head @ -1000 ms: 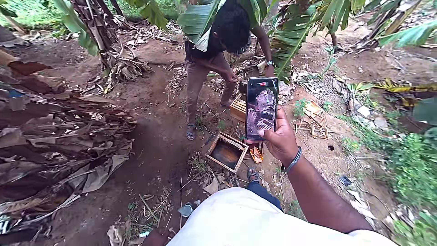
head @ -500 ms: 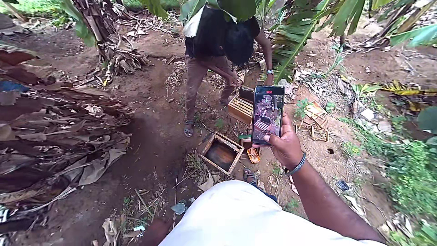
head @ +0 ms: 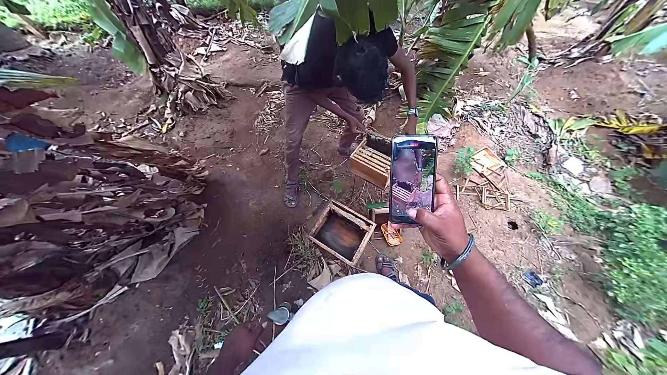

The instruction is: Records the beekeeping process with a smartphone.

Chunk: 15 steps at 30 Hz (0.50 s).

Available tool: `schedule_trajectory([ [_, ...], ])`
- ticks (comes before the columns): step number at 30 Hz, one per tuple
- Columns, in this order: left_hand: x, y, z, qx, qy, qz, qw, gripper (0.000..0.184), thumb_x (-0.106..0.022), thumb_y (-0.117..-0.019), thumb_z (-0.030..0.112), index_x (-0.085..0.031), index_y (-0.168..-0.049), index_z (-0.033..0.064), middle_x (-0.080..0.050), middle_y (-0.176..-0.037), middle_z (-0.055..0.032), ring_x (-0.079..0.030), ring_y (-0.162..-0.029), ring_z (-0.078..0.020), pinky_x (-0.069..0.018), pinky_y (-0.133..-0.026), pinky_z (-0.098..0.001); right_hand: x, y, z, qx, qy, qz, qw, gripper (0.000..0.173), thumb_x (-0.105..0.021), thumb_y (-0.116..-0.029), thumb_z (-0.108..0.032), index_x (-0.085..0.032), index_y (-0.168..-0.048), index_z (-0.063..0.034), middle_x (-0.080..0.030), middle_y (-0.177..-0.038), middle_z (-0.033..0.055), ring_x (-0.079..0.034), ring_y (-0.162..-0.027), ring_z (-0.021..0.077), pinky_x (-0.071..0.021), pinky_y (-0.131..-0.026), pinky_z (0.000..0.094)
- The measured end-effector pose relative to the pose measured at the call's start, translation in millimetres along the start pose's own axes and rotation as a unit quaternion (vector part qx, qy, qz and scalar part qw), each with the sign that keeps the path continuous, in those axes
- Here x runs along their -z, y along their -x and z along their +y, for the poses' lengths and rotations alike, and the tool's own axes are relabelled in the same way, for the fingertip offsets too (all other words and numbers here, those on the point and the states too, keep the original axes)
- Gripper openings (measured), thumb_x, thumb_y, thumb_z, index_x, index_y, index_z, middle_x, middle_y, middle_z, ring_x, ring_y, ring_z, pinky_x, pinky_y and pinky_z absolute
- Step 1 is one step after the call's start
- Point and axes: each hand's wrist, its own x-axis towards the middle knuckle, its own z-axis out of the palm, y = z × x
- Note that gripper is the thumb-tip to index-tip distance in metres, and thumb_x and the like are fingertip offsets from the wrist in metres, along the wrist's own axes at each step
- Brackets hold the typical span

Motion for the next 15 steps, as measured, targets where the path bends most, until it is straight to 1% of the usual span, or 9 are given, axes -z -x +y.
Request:
schedule_trajectory([
  [3,-5,-6,-7,0.013,0.001,0.002,1.000,0.055,-0.057,-0.1014,0.054,-0.073,-0.115,0.0029,-0.072,-0.117,-0.0240,-0.067,-0.116,-0.0396,-0.0499,-0.102,-0.0610,4,0,2,-0.008,-0.002,-0.001,1.000,0.074,-0.069,-0.0753,0.009,-0.042,-0.138,-0.0192,-0.066,-0.116,0.0181,-0.073,-0.093,0.0349,-0.0639,-0.064,0.0540],
  [5,-8,-4,-4,0.028,0.006,0.003,1.000,0.056,-0.059,-0.1007,0.054,-0.072,-0.117,0.0013,-0.071,-0.119,-0.0251,-0.066,-0.118,-0.0409,-0.0500,-0.102,-0.0612,6,-1,3,-0.011,-0.001,-0.003,1.000,0.073,-0.068,-0.0755,0.009,-0.042,-0.138,-0.0186,-0.066,-0.116,0.0188,-0.073,-0.092,0.0350,-0.0639,-0.064,0.0534],
  [7,-7,1,5,0.033,0.004,0.001,0.999,0.055,-0.059,-0.1011,0.053,-0.072,-0.119,0.0020,-0.071,-0.121,-0.0240,-0.066,-0.120,-0.0395,-0.0495,-0.104,-0.0599,7,-2,5,-0.015,-0.006,-0.005,1.000,0.072,-0.068,-0.0762,0.009,-0.043,-0.137,-0.0189,-0.066,-0.116,0.0189,-0.073,-0.092,0.0353,-0.0638,-0.063,0.0533],
  [11,3,14,27,0.028,-0.009,0.003,1.000,0.051,-0.057,-0.1031,0.051,-0.074,-0.112,0.0032,-0.072,-0.117,-0.0232,-0.067,-0.118,-0.0383,-0.0492,-0.103,-0.0594,7,-5,7,-0.028,-0.020,0.000,0.999,0.076,-0.065,-0.0759,0.011,-0.041,-0.140,-0.0202,-0.065,-0.119,0.0188,-0.073,-0.093,0.0365,-0.0636,-0.063,0.0542],
  [15,3,-1,24,0.030,-0.012,-0.003,0.999,0.053,-0.055,-0.1026,0.054,-0.074,-0.113,0.0058,-0.073,-0.116,-0.0210,-0.068,-0.116,-0.0369,-0.0506,-0.101,-0.0600,10,-7,11,-0.043,-0.030,-0.009,0.999,0.079,-0.065,-0.0765,0.012,-0.038,-0.143,-0.0214,-0.064,-0.120,0.0201,-0.072,-0.095,0.0381,-0.0634,-0.065,0.0558],
])
